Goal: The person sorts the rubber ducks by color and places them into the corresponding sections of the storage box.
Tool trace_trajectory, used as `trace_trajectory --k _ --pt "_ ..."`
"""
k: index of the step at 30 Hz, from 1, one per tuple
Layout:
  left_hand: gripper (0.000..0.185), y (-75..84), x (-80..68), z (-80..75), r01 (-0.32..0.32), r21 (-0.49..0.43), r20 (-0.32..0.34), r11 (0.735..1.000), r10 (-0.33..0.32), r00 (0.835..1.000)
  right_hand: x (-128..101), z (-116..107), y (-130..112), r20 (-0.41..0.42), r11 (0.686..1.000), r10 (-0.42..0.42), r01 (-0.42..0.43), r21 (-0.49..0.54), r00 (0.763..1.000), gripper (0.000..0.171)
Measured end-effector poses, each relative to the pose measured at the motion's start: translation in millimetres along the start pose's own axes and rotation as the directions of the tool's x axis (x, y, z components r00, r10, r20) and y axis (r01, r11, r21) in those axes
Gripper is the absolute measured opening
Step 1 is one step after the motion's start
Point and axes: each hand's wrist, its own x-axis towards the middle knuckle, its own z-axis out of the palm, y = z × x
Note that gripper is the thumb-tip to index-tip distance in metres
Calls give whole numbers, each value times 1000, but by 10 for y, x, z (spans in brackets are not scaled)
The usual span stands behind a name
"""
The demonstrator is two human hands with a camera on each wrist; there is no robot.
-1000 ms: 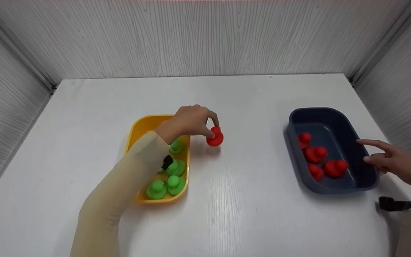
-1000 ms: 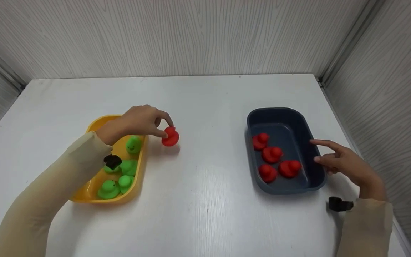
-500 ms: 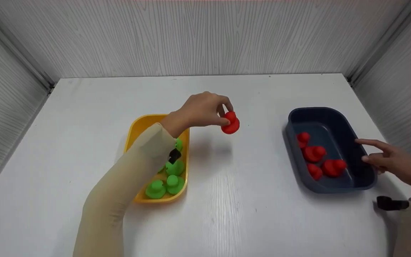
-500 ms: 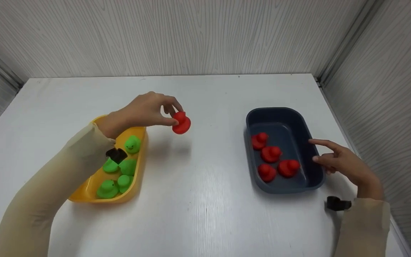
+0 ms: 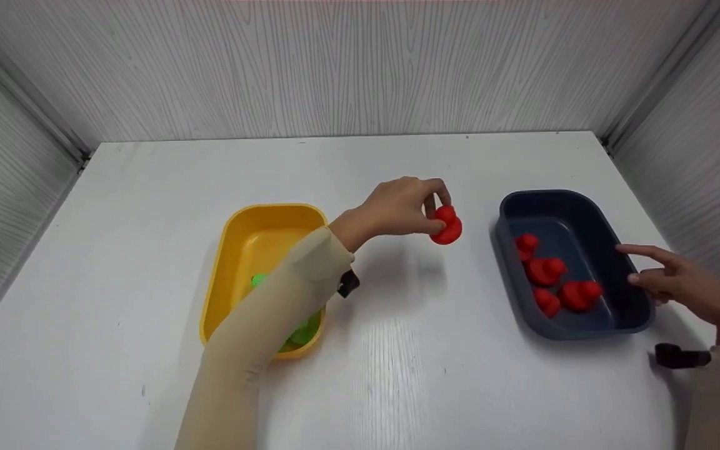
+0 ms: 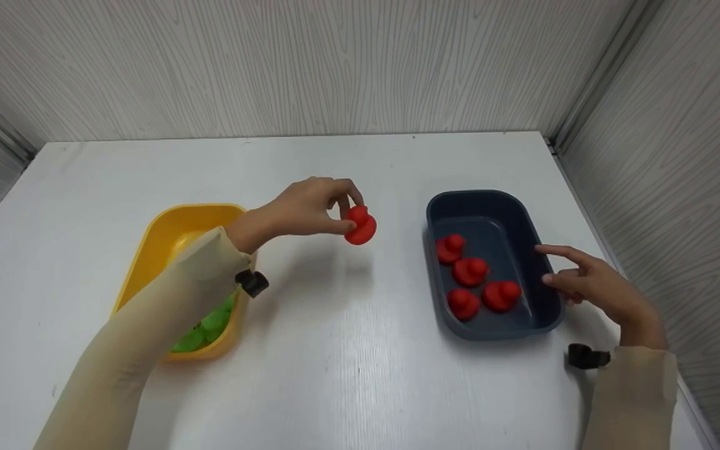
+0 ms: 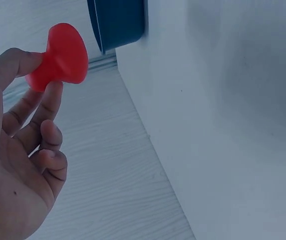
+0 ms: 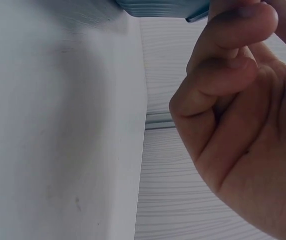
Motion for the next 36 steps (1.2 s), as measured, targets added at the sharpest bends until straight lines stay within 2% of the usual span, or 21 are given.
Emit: trace_trajectory --k 10,15,21,30,36 --pt "32 298 229 140 -82 -59 -6 995 82 997 9 1 17 -1 1000 -13 13 17 1000 44" --pt "31 432 314 283 -126 -102 21 987 129 991 9 -9 26 -8 1000 -14 14 18 1000 44" --pt "30 586 425 494 -196 -133 12 971 200 980 6 4 29 -29 1000 8 -8 -9 1000 44" --pt "31 926 563 780 -214 -139 31 967 220 975 -5 13 22 -31 999 37 -38 -17 999 42" --pt "31 1045 645 925 -160 -126 66 979 169 983 18 8 12 -32 997 68 -70 -45 997 43"
